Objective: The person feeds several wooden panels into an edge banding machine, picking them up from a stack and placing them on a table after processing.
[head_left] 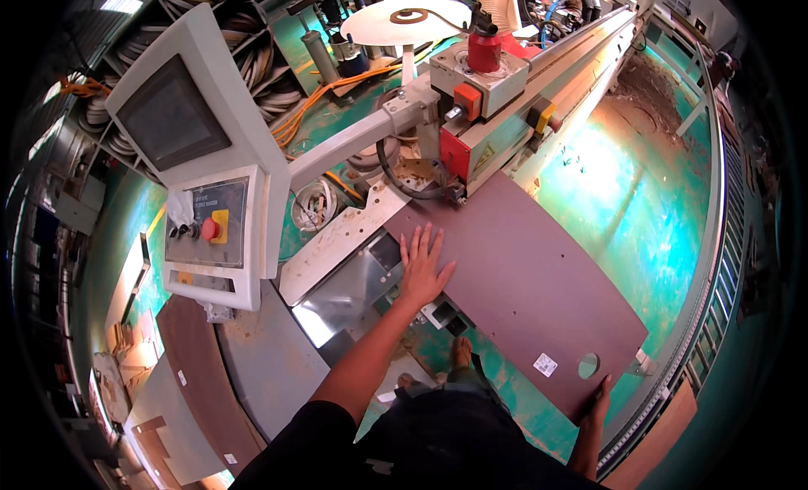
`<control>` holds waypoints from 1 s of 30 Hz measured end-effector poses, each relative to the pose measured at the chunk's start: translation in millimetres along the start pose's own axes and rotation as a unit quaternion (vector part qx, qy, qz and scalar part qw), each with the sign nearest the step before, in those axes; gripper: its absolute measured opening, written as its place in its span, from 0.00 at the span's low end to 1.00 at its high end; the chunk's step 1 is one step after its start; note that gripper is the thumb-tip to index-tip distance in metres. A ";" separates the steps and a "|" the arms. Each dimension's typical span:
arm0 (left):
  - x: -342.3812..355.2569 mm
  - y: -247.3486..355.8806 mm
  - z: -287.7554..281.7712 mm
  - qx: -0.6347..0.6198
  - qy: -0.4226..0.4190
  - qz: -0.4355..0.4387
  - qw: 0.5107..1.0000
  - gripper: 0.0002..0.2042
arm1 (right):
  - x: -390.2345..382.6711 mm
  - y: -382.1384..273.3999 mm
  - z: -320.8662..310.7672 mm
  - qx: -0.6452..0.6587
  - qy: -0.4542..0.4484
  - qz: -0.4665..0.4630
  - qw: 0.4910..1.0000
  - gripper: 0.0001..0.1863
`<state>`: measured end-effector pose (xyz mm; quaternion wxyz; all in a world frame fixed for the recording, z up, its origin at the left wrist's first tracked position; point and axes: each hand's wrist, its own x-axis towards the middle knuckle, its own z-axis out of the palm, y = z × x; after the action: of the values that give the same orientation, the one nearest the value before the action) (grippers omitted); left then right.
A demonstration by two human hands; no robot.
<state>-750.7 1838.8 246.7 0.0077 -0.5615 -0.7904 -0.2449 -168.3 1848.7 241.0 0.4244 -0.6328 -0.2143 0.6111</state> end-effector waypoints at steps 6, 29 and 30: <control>4.7 33.1 -2.6 -0.091 0.066 -0.022 0.993 0.32 | 44.3 -20.0 6.8 0.008 -0.040 -0.026 0.999 0.38; -907.0 -1.7 -275.5 0.205 0.503 -0.740 0.396 0.28 | 58.5 17.1 180.5 -0.430 -0.169 -0.318 0.828 0.32; -950.5 -8.9 -283.2 0.262 0.449 -0.741 0.425 0.33 | 41.9 46.0 188.0 -0.444 -0.198 -0.399 0.777 0.29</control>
<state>-482.0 884.4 219.6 0.3242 0.4585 -0.8128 -0.1551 -352.5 1908.4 199.6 0.2502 -0.4740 -0.7747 0.3354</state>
